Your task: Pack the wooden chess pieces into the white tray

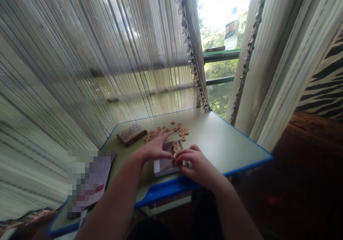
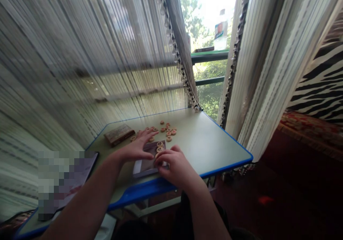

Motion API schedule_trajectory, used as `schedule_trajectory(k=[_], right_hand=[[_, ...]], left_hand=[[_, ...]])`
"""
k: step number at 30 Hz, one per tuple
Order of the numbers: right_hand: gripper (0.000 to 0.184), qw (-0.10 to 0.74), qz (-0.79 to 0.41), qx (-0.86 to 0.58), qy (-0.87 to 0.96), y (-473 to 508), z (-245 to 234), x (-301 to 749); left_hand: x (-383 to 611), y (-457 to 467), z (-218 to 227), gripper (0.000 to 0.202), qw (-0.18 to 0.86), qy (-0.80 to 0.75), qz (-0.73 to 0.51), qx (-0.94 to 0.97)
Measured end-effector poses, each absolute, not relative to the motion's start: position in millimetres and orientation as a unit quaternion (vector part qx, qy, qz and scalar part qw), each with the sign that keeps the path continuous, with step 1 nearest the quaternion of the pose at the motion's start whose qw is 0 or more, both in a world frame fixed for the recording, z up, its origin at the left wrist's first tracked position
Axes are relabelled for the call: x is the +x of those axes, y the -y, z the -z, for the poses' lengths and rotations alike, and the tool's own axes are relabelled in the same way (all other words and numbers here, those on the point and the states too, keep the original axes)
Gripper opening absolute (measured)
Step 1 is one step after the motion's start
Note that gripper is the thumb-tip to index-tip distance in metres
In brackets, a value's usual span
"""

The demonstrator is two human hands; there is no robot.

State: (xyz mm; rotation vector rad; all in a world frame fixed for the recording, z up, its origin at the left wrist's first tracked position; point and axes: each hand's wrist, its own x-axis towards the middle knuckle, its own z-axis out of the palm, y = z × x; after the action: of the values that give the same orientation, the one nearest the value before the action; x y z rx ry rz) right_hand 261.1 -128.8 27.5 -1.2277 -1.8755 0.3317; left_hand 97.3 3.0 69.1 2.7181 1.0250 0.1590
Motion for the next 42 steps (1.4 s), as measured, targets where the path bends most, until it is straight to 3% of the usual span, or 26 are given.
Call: schedule_trajectory(k=[11, 23, 32, 42], right_hand=[[0.023, 0.447, -0.148, -0.499, 0.727, 130.5, -26.5, 262.9], [0.014, 0.447, -0.132, -0.531, 0.708, 128.6, -22.7, 262.8], [0.014, 0.450, -0.146, -0.525, 0.707, 128.5, -23.3, 263.6], [0.019, 0.585, -0.115, -0.513, 0.618, 119.3, -22.6, 262.0]], left_hand=[[95.7, 1.4, -67.8, 0.105, 0.113, -0.376, 0.007, 0.920], [98.9, 2.5, -65.7, 0.114, 0.107, -0.398, 0.042, 0.910], [98.6, 2.3, -66.5, 0.110, 0.099, -0.395, 0.047, 0.912], [95.4, -1.9, -61.5, 0.107, 0.113, -0.387, 0.027, 0.915]])
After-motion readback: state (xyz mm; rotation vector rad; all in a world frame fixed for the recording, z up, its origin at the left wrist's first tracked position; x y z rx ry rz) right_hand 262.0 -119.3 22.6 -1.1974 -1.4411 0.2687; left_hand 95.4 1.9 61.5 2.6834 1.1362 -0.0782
